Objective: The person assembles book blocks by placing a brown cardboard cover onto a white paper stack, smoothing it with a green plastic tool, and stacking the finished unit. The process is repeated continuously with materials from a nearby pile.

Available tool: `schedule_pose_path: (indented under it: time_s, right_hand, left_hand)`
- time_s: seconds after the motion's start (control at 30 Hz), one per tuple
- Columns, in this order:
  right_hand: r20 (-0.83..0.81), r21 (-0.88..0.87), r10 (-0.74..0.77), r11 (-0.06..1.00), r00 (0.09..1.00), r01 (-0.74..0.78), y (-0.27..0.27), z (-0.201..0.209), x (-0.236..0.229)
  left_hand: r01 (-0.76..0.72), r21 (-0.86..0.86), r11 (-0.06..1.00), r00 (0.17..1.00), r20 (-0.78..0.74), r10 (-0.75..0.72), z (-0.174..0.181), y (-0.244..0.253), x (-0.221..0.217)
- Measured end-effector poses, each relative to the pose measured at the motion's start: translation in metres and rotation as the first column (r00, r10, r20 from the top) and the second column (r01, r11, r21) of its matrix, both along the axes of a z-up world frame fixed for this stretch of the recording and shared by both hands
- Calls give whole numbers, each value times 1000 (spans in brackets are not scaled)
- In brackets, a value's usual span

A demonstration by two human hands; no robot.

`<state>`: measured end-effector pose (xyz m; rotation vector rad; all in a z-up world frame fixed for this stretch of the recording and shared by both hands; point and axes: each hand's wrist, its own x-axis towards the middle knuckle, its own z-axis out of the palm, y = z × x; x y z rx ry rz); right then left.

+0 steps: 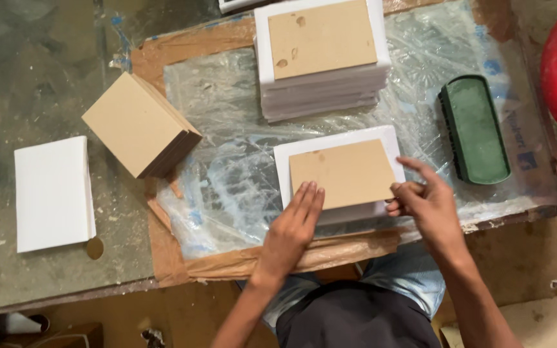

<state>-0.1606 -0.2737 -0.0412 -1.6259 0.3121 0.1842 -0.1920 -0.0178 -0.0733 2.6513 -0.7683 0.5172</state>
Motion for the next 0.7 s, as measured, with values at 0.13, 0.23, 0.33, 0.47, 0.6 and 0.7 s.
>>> schedule_pose_path:
  time_s: [0.13,0.23,0.33,0.47,0.6,0.7]
  right_hand:
    - [-104,-402,70,910,992,-106,12,-1,-2]
    - [-121,-629,113,760,986,-164,19,8,-1]
    - [-101,-821,201,536,974,-195,20,14,4]
    - [48,-908,327,408,944,-94,37,15,-1]
    - [237,-903,522,430,819,-13,60,6,-4]
    - [196,-940,564,342,802,-11,70,0,-2]
  left_hand:
    - [-13,-78,997,993,-116,4,-20,-4,-11]
    - [-25,-40,999,988,-154,19,-22,-3,-11]
    - [-32,-33,999,980,-200,25,-18,1,-9]
    - [-411,-219,885,866,-396,305,-6,1,3]
    - [-567,-368,737,782,-521,342,-3,0,14]
    - [-592,-417,689,779,-513,359,-2,-4,14]
